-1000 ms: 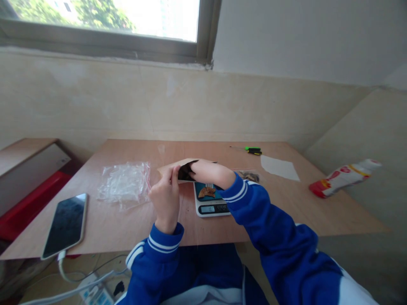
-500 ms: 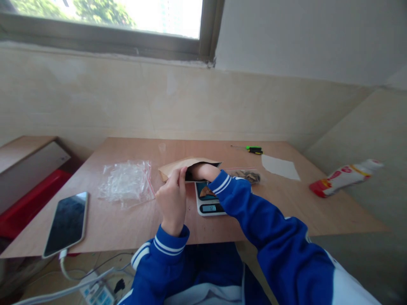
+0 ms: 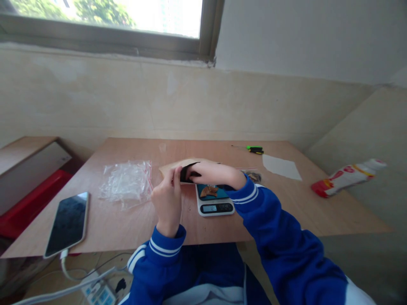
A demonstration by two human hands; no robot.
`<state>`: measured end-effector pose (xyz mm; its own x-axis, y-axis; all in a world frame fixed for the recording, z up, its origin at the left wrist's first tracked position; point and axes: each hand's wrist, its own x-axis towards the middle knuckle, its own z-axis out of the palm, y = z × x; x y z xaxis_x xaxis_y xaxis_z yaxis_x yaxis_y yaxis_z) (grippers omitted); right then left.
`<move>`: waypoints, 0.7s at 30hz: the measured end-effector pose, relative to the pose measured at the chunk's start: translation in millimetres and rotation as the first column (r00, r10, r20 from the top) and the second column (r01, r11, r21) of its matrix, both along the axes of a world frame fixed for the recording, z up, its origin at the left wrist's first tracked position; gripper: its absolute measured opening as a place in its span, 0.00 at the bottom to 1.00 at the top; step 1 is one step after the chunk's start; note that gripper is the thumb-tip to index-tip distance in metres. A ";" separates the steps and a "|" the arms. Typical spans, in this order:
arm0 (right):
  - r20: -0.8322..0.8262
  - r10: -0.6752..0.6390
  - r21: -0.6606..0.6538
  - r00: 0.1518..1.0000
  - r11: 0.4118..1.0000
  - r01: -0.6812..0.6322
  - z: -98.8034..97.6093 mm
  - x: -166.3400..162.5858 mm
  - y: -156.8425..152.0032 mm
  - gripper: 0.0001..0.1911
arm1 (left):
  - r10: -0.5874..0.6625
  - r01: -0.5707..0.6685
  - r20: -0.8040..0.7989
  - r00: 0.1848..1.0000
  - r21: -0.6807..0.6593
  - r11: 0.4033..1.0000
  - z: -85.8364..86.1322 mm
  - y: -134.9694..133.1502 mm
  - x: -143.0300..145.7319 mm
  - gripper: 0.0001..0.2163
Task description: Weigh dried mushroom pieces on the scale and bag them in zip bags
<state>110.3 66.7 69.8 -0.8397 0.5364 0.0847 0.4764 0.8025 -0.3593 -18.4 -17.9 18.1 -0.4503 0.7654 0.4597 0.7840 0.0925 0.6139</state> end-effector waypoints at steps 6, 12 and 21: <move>-0.370 -0.106 -0.410 0.923 0.910 -0.060 28.3 46.7 -22.4 0.12 | -0.015 0.015 0.004 1.000 0.036 0.999 3.3 2.5 -5.4 0.13; -0.462 -0.362 -0.643 0.810 0.765 -0.025 3.1 94.5 -24.3 0.18 | 0.019 -0.018 -0.023 1.000 0.064 0.998 15.7 18.5 -18.2 0.16; -0.388 -0.606 -0.412 0.694 0.788 0.458 -97.3 104.5 23.3 0.10 | 0.014 -0.011 -0.047 0.999 0.056 0.998 26.2 31.1 -27.4 0.17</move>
<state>214.8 90.0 -27.5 -0.2904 0.9408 0.1747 0.4989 0.3046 -0.8114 -45.8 13.2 44.3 -0.4366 0.7325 0.5223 0.8112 0.0695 0.5807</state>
